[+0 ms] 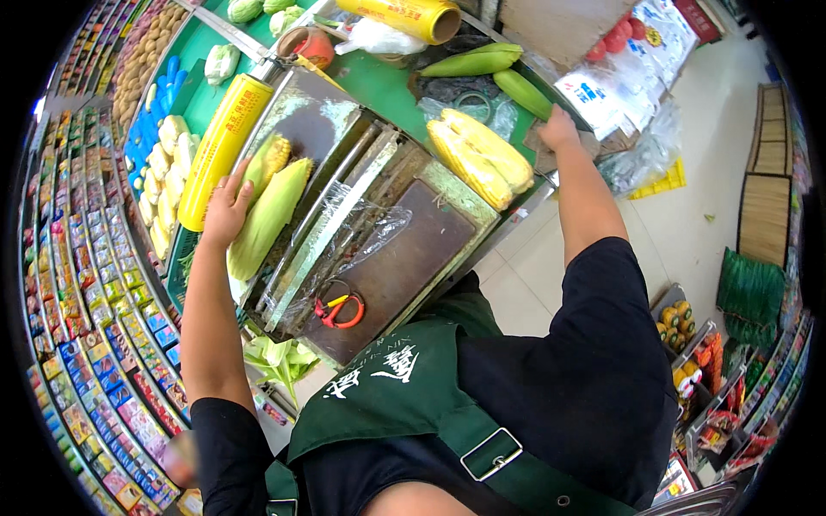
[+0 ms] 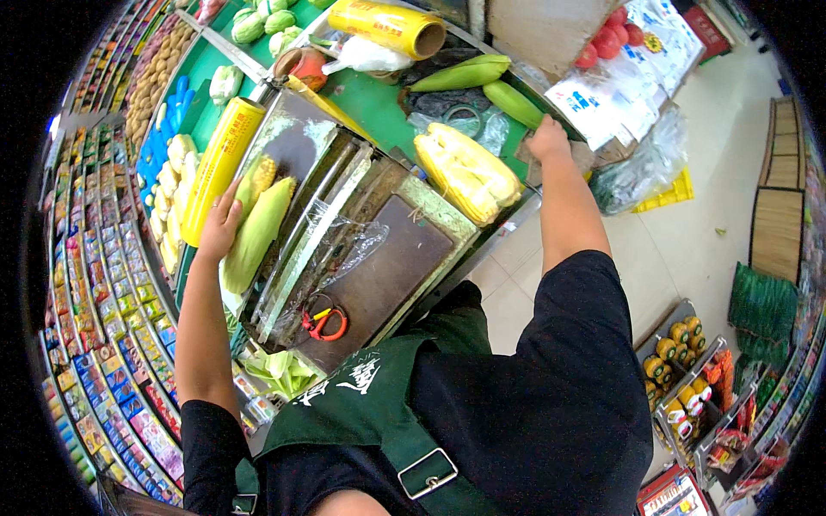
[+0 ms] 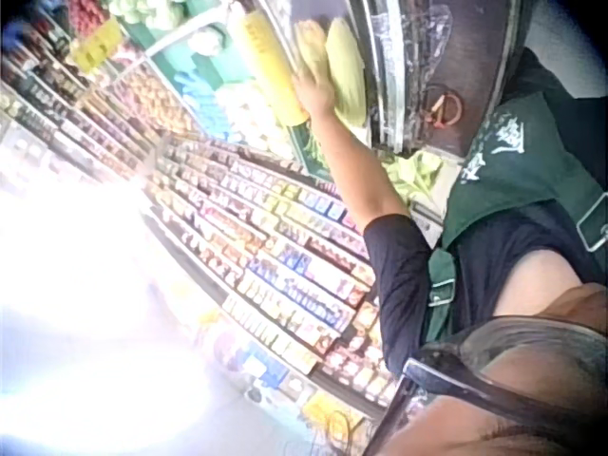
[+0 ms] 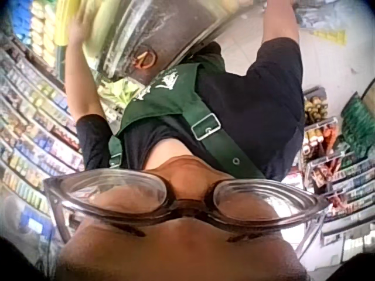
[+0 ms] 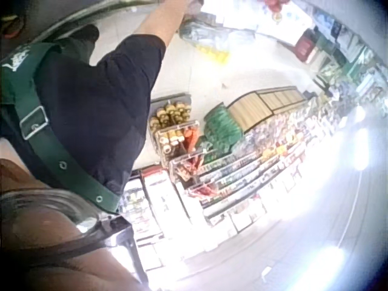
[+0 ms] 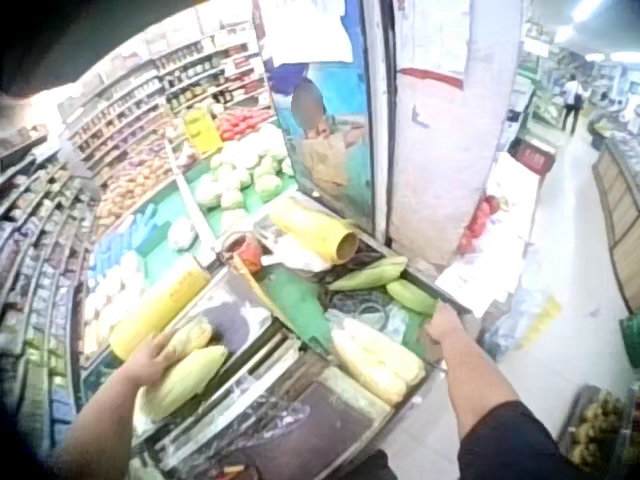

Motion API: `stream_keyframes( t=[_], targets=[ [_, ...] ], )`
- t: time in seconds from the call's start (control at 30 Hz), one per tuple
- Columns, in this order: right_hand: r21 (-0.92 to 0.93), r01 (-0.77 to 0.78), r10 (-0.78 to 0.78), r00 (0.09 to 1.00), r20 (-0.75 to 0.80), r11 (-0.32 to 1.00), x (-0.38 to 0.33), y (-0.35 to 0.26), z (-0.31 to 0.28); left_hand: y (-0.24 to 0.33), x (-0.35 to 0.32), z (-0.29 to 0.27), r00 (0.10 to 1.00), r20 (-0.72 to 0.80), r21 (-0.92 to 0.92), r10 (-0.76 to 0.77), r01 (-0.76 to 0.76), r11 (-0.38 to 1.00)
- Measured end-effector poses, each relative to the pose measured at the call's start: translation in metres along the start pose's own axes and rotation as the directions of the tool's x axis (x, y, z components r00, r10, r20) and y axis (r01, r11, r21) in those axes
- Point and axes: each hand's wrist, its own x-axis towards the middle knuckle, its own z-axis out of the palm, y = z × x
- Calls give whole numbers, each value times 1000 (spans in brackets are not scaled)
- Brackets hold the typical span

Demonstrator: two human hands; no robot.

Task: The person uses scissors to trim the ends of ears of corn and removes the husks and silk by hand. They then place the prepared corn into a large green bag and onto a display tray.

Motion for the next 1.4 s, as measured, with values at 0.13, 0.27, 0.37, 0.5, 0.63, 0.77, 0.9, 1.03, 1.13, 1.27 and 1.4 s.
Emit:
stream_keyframes(
  t=[0.13, 0.27, 0.37, 0.5, 0.63, 0.77, 0.9, 1.03, 1.13, 1.27, 1.4],
  targets=[
    [-285, -93, 133, 983, 124, 954, 0, -34, -11, 28, -13, 8, 990, -101, 40, -98, 102, 994],
    [-229, 18, 3, 996, 92, 973, -4, -36, -4, 36, -7, 8, 974, -168, 9, -155, 159, 987],
    [56, 56, -62, 990, 126, 997, -1, -25, -18, 36, -10, 9, 956, -208, 1, -205, 209, 978],
    [608, -133, -157, 903, 400, 782, -33, -14, -73, 31, -18, 14, 920, -373, 62, -120, 154, 986],
    [869, -282, -413, 792, 450, 406, -136, -17, -140, 74, -28, 0, 807, -522, 341, 276, -99, 935],
    [856, -244, -676, 531, 511, 455, -231, -94, -172, 175, -84, -3, 658, -362, 289, 661, -595, 750],
    [840, -458, -929, 75, 362, 290, -295, -178, -135, 204, -140, -33, 779, -7, 195, 627, -614, 765],
    [863, 494, -979, 206, 1, 105, -334, -243, -48, 134, -210, -49, 996, 77, -366, 45, -14, 931],
    [324, 944, -996, -79, 32, -65, -369, -273, -21, 80, -281, -27, 979, 146, -718, -144, 206, 665],
    [130, 991, -914, -24, 405, 32, -396, -305, -29, 57, -342, -5, 918, 307, -950, -250, 313, -20],
    [329, 882, -727, 23, 686, 338, -407, -304, -47, 23, -391, 5, 904, 288, -948, -317, 223, -225]
  ],
)
